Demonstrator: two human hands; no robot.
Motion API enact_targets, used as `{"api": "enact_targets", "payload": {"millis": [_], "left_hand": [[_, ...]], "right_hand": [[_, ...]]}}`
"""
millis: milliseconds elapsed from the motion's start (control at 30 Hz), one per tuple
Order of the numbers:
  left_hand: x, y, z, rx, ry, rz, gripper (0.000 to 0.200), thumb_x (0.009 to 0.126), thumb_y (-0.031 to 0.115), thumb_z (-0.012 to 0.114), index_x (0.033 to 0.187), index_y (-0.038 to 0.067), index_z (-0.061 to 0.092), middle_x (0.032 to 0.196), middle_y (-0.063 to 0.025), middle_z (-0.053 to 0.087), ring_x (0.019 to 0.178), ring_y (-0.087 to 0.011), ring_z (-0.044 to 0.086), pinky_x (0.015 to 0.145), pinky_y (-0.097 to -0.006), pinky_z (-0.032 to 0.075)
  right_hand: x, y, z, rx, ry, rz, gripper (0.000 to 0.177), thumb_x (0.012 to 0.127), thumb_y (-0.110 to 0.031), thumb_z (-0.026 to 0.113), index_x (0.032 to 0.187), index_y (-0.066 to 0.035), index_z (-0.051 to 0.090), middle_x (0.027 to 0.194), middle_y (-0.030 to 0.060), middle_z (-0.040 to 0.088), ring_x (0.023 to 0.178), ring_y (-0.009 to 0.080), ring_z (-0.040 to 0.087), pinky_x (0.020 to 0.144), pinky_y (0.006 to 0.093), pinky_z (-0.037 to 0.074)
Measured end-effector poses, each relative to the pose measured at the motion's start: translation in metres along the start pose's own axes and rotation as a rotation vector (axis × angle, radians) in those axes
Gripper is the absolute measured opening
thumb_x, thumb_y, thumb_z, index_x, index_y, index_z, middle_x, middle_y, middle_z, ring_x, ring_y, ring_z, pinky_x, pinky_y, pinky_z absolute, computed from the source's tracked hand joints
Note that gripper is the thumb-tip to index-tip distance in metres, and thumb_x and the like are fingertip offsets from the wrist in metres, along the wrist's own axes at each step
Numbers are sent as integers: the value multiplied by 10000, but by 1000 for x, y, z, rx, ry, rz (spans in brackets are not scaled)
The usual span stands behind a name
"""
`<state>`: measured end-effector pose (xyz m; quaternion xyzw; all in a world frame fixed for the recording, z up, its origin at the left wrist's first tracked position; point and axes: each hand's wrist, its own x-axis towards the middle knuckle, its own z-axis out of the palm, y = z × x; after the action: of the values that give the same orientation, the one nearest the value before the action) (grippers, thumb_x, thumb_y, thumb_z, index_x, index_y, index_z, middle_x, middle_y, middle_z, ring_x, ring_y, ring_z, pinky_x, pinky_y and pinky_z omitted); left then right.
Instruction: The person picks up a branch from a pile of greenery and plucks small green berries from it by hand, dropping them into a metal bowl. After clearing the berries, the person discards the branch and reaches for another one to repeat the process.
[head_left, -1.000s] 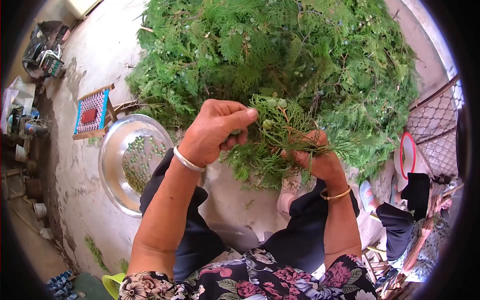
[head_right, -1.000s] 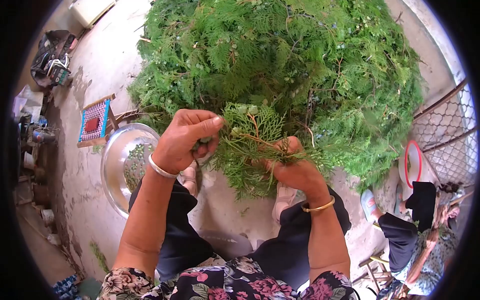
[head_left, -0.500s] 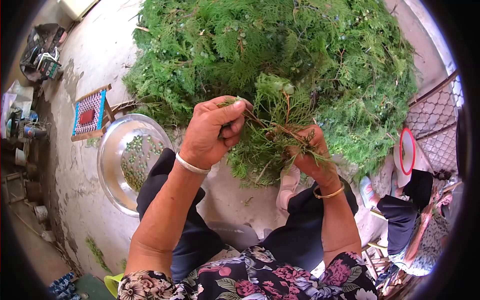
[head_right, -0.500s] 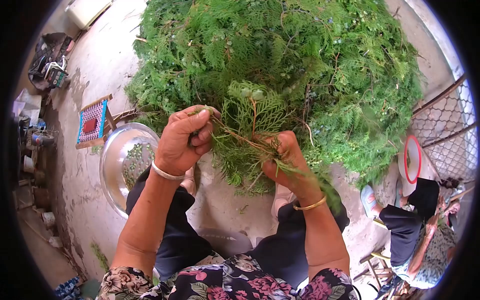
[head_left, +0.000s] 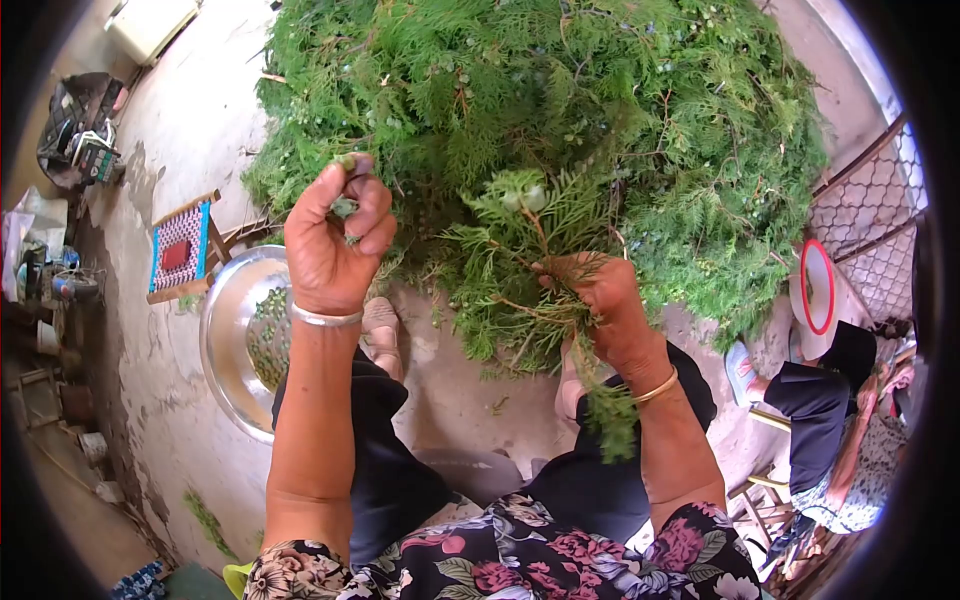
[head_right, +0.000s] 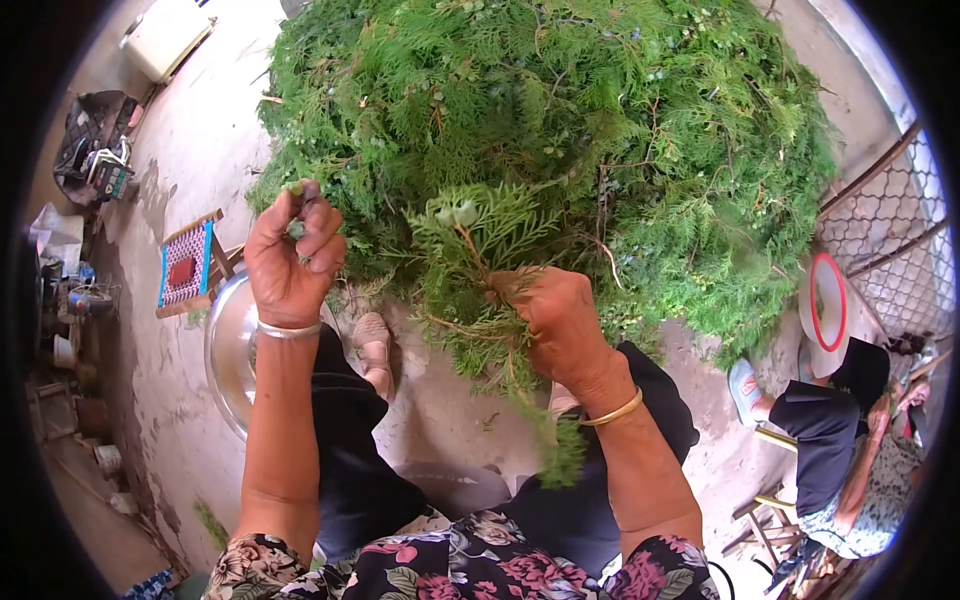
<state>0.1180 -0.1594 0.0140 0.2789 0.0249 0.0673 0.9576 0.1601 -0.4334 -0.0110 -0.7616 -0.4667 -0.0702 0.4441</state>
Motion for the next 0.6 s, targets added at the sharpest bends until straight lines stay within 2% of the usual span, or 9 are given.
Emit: {"api": "enact_targets", "payload": {"millis": [33,200,267,300,333,400,533,600], "left_hand": [[-3,4,7,217,-37,57,273,907,205,548,1066,-16,561,701,-41,499,541,-67,372,431,-200,322],[-13,-12,18,165,5,-62,247,879,132,559,1068,-27,567,808,-106,590,561,-71,416,459,-196,378],[-12,-18,19,536,48,-73,209,868,139,596,1001,-20,614,726,-63,581,528,-60,414,458,-196,375],[-16,-20,31,723,103,-47,173,868,151,619,901,-16,650,637,-24,556,494,-42,395,449,-188,352],[-16,-22,33,724,106,-44,173,868,151,619,901,-16,650,637,-24,556,494,-42,395,449,-188,352],[-17,-23,33,937,93,-38,178,838,172,675,840,-5,664,608,1,573,471,-24,414,424,-189,332],[-20,-18,32,974,154,50,181,839,142,659,910,-24,666,633,10,565,509,-18,406,456,-176,311],[-20,-16,33,1027,104,59,172,819,107,663,924,-29,665,642,4,572,527,-18,424,474,-175,325]], "right_hand": [[2,-5,-3,-85,-37,18,340,594,-125,707,917,-31,656,786,96,627,711,298,612,586,381,469],[4,-9,-2,-243,-141,-7,377,563,-75,687,933,-36,622,730,87,576,701,299,578,590,386,446],[4,-8,1,-308,-127,0,393,543,-35,675,929,-27,603,736,88,573,701,296,573,589,386,438],[5,-9,2,-306,-129,-4,393,543,-35,675,929,-27,603,736,88,573,701,296,573,589,386,438],[6,-10,2,-304,-136,9,402,543,-25,671,939,-24,602,736,90,574,708,297,577,599,383,444],[7,-10,4,-297,-146,22,411,544,-15,668,949,-21,600,736,93,575,716,298,582,609,380,450],[3,-2,5,-204,-135,24,373,588,-29,677,954,-9,605,743,110,587,735,311,592,630,379,463],[2,-1,5,-171,-145,42,363,602,-35,681,957,-4,606,745,117,593,737,318,594,639,380,467]]}}
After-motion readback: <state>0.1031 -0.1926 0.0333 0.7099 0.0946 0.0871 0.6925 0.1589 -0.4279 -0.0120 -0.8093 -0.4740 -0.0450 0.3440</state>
